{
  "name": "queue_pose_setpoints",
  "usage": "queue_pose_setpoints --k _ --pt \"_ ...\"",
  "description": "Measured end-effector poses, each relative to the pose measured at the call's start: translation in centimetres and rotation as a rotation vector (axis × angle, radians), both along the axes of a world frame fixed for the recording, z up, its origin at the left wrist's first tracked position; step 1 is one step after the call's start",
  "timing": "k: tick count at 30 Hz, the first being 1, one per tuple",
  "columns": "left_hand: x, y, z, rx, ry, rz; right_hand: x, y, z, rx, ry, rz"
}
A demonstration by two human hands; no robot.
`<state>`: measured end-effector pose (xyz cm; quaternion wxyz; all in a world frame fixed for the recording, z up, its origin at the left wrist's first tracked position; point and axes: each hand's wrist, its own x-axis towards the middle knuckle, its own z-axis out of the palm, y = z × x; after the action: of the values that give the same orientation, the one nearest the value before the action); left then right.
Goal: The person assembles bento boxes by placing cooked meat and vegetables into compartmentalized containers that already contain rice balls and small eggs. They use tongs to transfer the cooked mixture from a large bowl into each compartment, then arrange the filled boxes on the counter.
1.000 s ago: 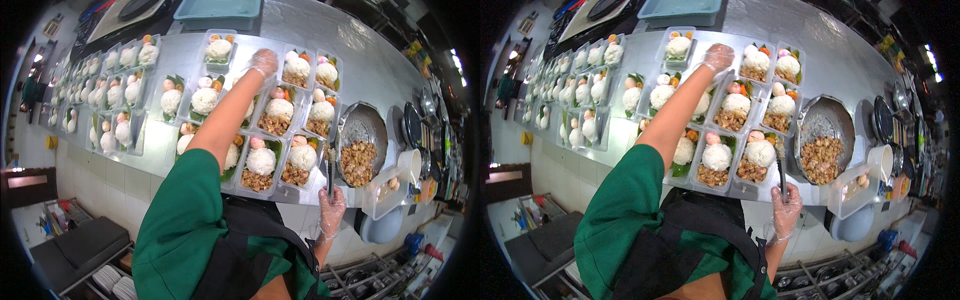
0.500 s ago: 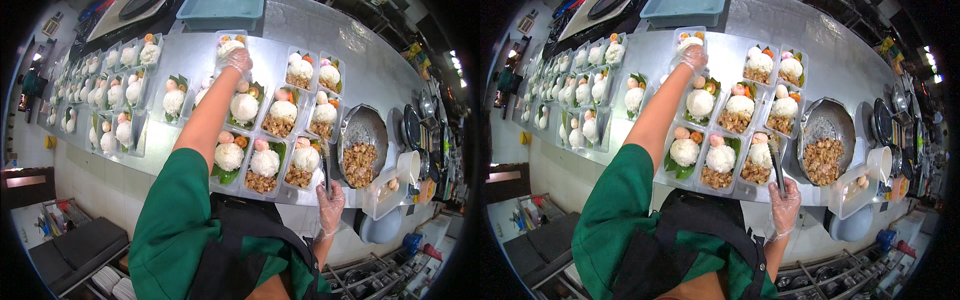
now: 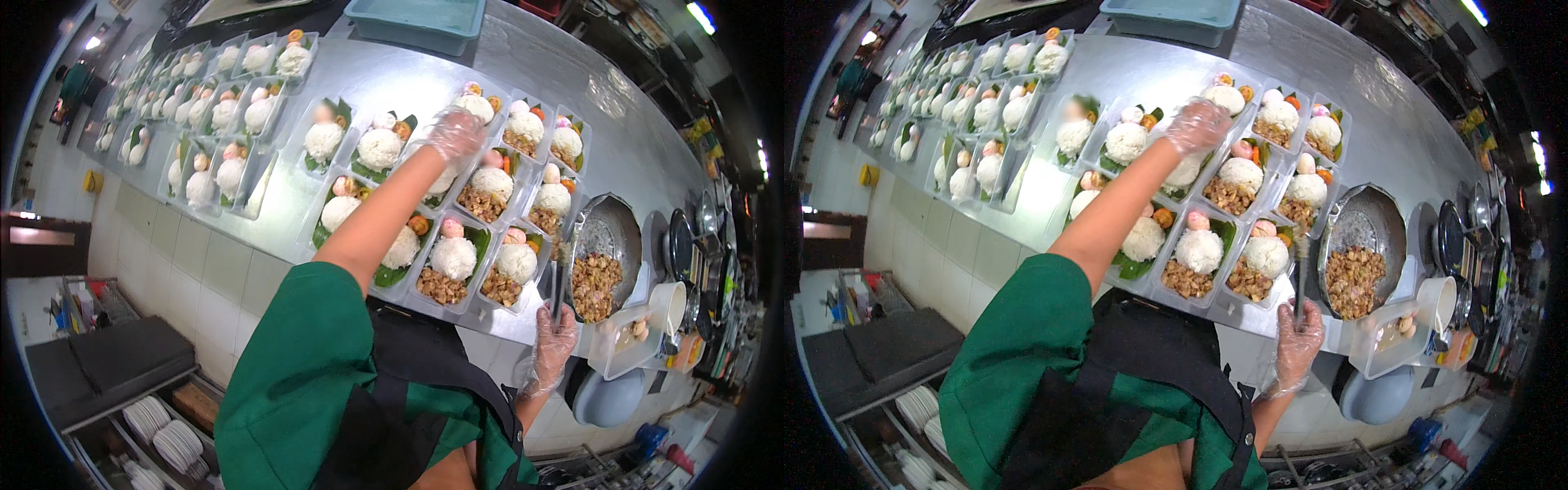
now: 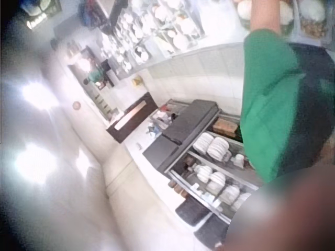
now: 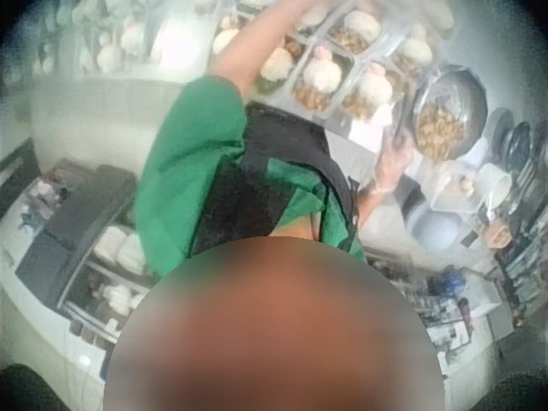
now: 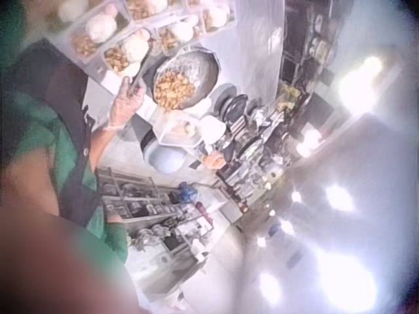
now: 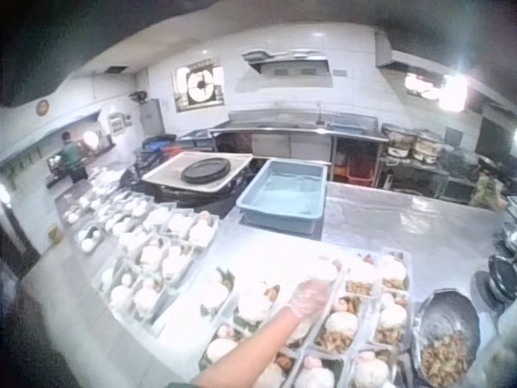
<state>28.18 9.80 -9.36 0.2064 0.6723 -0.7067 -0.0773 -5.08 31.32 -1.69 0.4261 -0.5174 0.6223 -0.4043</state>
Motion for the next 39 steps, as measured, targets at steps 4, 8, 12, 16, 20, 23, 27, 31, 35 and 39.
queue_pose_setpoints --k 4,8,12,16,20,23,27,31,35,39 --pt "8.2 9.2 1.5 -0.422 0.135 0.208 -2.4 -0.5 -0.5 -0.043 0.049 -0.020" --pt "14.7 19.3 1.5 -0.253 -0.023 0.525 -3.3 -1.6 -1.1 -0.049 -0.007 0.045" --pt "13.4 24.0 0.0 -0.290 -0.226 0.420 -1.1 -3.0 -1.2 -0.026 -0.107 0.153" --pt "11.7 24.0 -1.3 -0.226 -0.244 0.476 1.5 -4.1 -0.8 -0.039 -0.090 0.252" --pt "13.3 23.9 -2.1 -0.094 -0.235 0.550 3.5 -4.5 0.4 -0.013 -0.085 0.305" --pt "14.0 23.9 -2.4 -0.163 -0.242 0.471 4.1 -4.7 0.4 -0.017 -0.018 0.324" --pt "14.4 23.4 -2.3 -0.072 -0.335 0.421 4.8 -4.7 1.1 0.026 0.051 0.311" --pt "15.4 22.8 -1.6 0.098 -0.470 0.418 4.8 -5.1 0.5 -0.005 0.013 0.281" --pt "17.6 22.0 -1.9 0.103 -0.438 0.441 4.9 -5.1 0.1 -0.024 -0.034 0.266" --pt "20.2 21.4 -2.7 0.022 -0.498 0.425 5.1 -4.6 0.0 -0.003 -0.060 0.231"
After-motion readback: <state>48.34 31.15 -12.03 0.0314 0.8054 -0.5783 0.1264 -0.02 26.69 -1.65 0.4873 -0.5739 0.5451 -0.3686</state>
